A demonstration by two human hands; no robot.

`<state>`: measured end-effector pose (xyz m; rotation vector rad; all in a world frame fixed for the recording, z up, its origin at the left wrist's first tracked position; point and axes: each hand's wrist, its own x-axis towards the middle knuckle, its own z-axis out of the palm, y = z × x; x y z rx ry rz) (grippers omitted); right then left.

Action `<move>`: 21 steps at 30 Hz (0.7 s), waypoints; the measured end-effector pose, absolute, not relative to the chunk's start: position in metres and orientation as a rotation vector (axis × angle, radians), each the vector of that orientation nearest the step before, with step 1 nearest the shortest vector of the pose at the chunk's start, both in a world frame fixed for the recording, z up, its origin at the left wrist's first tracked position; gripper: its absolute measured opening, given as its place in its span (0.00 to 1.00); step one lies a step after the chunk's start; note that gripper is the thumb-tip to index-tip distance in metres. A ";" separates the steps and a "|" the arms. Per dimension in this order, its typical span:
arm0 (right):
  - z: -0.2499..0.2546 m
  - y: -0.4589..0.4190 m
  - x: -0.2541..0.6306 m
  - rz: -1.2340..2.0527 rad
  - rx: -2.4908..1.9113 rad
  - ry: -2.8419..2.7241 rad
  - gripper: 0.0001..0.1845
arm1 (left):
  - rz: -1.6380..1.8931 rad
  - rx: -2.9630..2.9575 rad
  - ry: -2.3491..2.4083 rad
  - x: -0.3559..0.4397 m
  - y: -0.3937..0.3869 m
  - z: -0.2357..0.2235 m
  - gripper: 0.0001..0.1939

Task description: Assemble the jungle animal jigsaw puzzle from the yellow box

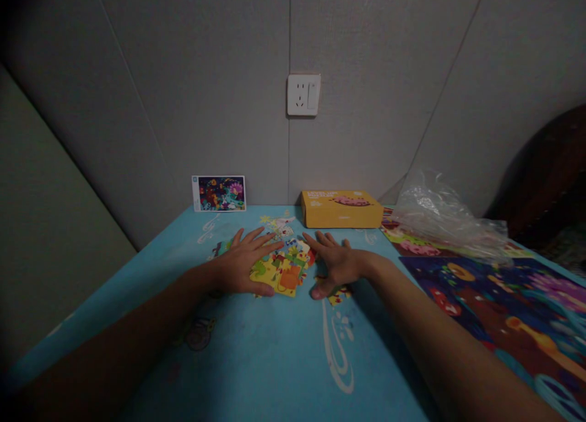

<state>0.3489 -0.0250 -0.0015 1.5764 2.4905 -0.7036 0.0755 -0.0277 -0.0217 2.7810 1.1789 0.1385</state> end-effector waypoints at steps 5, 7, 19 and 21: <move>-0.026 -0.008 0.347 -0.597 1.678 2.773 0.60 | 0.293 2.714 1.427 0.074 -0.019 -0.028 0.55; -0.031 -0.006 0.344 -0.499 1.682 2.930 0.50 | 0.374 2.684 1.530 0.074 -0.015 -0.031 0.52; -0.022 -0.029 0.312 -0.395 1.304 3.212 0.40 | 0.420 2.478 1.722 0.071 -0.008 -0.041 0.41; -0.022 -0.028 0.312 -0.417 1.323 3.216 0.40 | 0.514 2.509 1.614 0.073 -0.008 -0.040 0.37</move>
